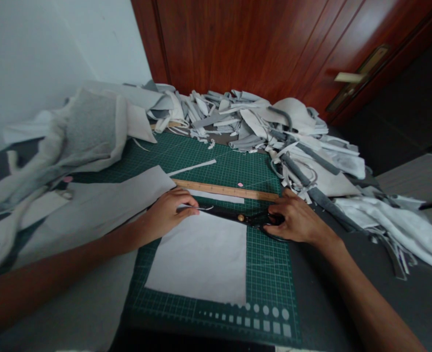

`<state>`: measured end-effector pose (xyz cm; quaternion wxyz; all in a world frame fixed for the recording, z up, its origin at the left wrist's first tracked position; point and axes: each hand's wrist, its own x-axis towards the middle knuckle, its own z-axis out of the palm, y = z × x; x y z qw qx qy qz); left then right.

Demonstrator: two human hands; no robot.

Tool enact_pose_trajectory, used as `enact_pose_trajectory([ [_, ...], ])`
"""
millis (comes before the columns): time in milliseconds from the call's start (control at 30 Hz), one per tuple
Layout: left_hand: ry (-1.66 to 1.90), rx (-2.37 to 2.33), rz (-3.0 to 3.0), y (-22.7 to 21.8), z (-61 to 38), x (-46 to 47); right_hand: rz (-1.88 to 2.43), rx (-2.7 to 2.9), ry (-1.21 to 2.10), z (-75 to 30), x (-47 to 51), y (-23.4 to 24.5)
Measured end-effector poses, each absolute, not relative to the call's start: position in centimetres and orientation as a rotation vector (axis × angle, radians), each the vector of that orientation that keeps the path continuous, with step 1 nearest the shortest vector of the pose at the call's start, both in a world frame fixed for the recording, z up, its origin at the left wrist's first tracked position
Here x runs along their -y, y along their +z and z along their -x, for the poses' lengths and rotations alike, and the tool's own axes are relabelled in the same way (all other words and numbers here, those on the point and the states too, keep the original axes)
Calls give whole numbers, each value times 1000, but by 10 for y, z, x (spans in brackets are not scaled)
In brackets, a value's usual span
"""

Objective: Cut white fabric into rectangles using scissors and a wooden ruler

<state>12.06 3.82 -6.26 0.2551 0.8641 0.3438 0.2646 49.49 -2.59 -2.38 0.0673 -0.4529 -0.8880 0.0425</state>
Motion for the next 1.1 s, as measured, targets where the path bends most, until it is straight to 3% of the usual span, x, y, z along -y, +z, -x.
enact_pose_trajectory([
  [1100, 668, -841, -2457, -60, -107, -39, 1327, 2702, 189, -500, 23, -24],
])
